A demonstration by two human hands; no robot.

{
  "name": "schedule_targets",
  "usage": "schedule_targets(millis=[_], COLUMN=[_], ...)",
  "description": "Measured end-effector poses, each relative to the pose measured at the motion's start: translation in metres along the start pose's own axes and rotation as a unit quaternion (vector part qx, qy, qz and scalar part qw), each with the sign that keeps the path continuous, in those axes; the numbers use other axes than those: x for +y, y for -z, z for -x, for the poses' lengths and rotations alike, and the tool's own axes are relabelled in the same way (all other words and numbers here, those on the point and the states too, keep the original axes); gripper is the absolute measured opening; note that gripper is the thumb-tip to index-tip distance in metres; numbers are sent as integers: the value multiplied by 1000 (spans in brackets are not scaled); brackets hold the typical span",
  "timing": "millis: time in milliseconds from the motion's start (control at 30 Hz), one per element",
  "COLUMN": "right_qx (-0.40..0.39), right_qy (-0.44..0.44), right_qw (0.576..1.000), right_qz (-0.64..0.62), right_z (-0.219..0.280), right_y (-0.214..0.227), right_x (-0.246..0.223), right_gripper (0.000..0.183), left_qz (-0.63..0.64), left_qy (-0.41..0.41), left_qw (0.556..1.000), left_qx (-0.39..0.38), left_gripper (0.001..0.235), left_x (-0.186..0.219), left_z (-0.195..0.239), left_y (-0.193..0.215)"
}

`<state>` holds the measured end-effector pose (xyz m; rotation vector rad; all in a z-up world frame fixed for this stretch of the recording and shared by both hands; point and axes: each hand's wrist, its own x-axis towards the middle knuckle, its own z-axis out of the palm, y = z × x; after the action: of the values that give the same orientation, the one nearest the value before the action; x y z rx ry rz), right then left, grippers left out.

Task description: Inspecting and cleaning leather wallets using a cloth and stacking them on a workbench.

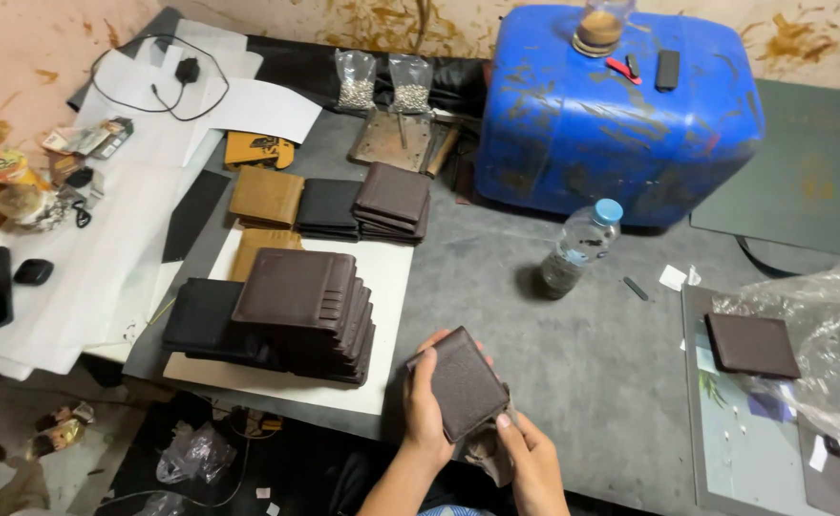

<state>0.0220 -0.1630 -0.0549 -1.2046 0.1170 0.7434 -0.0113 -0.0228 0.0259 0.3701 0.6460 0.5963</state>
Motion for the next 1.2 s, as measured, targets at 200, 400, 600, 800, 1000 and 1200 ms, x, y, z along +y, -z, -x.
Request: schedule_targets(millis=[200, 400, 600, 800, 1000, 1200], right_qx=[78, 112, 78, 57, 40, 43], right_qy=[-5, -28, 22, 53, 23, -17], right_qw=[993, 991, 995, 997, 999, 994], right_qz=[93, 63, 52, -9, -11, 98], right_z=[-12, -6, -22, -31, -27, -30], right_y=[-5, -42, -53, -60, -75, -71], right_x=[8, -21, -29, -31, -34, -25], right_gripper=[37, 42, 38, 35, 37, 38], left_qz=[-33, -127, -213, -235, -229, -253], left_qy=[-8, -17, -28, -17, -72, -88], left_qw=[999, 988, 976, 972, 971, 963], left_qx=[20, 87, -17, -14, -12, 1], left_gripper=[44, 40, 42, 36, 34, 31], left_x=[0, -5, 34, 38, 36, 34], left_z=[-2, -14, 4, -9, -13, -16], left_y=[13, 40, 30, 57, 63, 67])
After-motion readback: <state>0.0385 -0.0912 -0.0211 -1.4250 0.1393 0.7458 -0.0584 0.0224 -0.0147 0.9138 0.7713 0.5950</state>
